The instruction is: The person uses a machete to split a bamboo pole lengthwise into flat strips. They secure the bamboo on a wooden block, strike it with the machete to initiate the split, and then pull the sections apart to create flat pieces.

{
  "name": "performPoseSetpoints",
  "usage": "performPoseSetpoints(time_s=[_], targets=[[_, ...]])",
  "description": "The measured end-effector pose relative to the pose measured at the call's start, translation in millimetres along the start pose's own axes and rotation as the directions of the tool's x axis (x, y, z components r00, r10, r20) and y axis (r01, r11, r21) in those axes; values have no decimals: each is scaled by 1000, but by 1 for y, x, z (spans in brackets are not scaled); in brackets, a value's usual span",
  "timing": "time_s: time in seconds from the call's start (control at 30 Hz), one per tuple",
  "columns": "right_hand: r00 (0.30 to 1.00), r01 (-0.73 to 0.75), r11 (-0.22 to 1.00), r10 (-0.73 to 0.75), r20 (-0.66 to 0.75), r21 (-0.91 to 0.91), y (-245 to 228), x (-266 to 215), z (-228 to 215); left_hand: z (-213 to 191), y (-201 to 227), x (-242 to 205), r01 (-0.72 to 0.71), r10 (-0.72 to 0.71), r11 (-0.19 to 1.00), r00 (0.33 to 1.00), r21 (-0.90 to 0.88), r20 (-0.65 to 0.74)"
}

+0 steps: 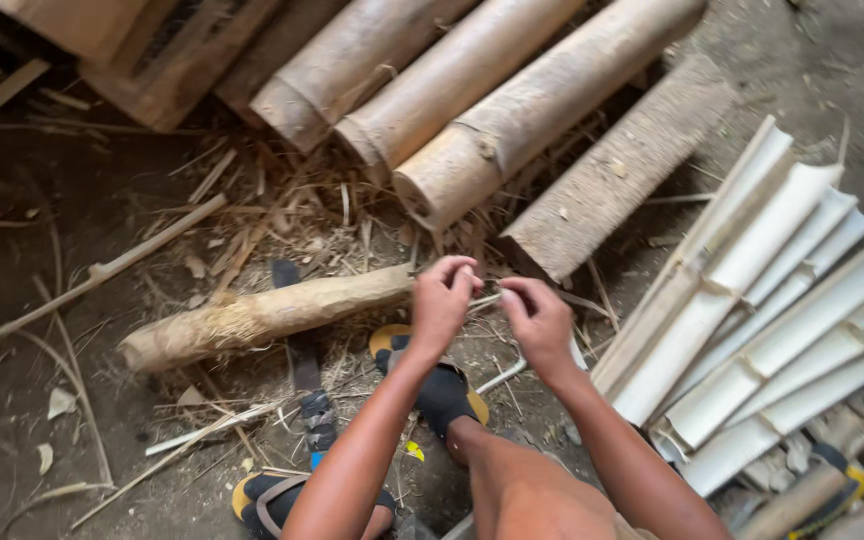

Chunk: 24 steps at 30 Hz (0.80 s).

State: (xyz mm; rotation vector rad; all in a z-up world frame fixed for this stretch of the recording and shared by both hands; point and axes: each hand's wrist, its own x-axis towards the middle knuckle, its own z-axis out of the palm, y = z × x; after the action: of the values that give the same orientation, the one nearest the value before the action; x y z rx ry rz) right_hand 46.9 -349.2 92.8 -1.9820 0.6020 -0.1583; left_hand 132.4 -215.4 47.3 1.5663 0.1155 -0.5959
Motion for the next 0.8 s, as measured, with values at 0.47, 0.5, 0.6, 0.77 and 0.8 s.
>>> performPoseSetpoints(time_s=[0.47, 0.5, 0.6, 0.77, 0.8], targets=[[810, -488, 771, 224, 542, 410, -33, 57, 173, -152, 46, 103, -34, 58, 998, 792, 50, -607], [799, -500, 764, 225, 558, 408, -30, 55, 174, -166, 56, 124, -89, 134, 991, 743, 102, -655], [792, -495, 771, 211, 573, 400, -24, 55, 176, -214, 83, 178, -207, 228, 970, 607, 125, -761], [828, -450, 792, 196, 525, 412, -45, 69, 192, -227, 82, 216, -128, 171, 985, 574, 119, -801], [828, -436, 799, 177, 532, 414, -50, 74, 195, -233, 79, 218, -90, 120, 992, 544, 84, -831]])
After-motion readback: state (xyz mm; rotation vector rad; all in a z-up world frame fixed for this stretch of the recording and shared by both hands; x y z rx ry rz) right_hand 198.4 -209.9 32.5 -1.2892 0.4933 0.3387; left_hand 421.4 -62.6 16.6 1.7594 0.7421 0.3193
